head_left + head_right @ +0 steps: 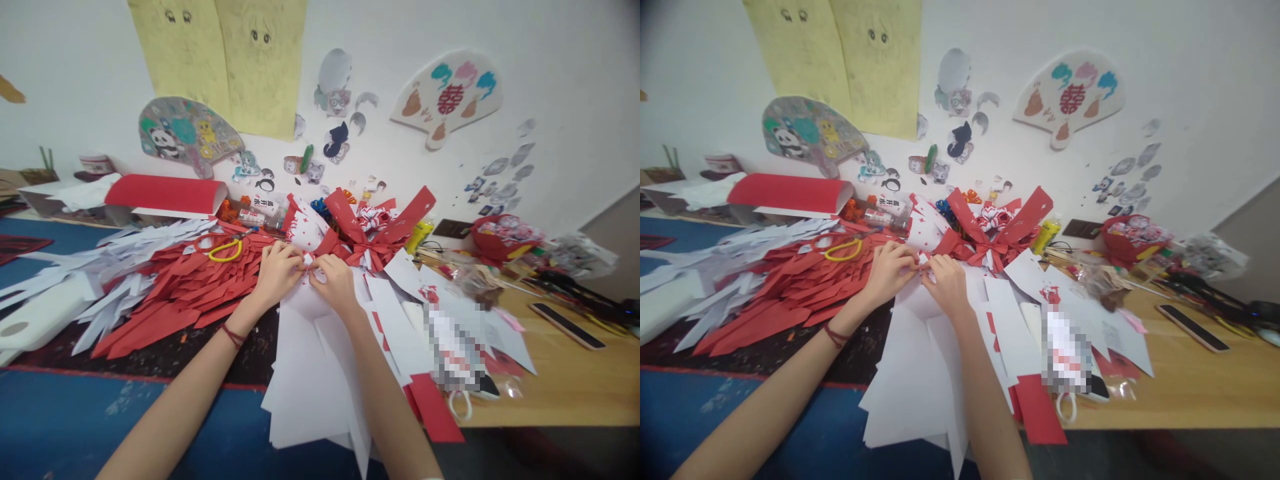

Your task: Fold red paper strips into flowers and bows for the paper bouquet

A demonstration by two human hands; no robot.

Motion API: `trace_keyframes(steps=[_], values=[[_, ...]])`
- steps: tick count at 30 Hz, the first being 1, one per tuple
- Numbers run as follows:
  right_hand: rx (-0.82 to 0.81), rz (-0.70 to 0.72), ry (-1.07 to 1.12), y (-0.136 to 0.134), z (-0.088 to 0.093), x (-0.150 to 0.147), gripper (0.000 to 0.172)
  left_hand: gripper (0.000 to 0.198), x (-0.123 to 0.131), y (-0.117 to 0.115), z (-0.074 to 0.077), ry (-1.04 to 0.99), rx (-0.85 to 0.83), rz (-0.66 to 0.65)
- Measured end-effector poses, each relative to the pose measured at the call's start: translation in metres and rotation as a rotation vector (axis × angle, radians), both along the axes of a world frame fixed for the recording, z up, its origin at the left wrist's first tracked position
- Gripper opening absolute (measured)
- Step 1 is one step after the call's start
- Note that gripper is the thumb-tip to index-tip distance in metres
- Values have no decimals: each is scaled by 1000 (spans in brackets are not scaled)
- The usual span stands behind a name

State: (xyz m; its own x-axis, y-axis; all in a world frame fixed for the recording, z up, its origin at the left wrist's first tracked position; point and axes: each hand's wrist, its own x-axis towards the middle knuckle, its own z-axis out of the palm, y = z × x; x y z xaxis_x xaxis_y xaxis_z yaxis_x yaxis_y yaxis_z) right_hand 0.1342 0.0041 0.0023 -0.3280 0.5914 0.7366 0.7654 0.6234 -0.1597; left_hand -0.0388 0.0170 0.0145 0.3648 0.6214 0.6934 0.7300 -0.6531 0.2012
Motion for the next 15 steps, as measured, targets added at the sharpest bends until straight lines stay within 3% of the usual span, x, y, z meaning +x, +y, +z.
trace_keyframes(steps=[5,15], values=[[-16,-21,-75,4,-8,2,7,9,-4,5,-6,70,-34,-50],[-15,25,-115,4,-13,0,13,9,-15,5,1,241,-45,-148]])
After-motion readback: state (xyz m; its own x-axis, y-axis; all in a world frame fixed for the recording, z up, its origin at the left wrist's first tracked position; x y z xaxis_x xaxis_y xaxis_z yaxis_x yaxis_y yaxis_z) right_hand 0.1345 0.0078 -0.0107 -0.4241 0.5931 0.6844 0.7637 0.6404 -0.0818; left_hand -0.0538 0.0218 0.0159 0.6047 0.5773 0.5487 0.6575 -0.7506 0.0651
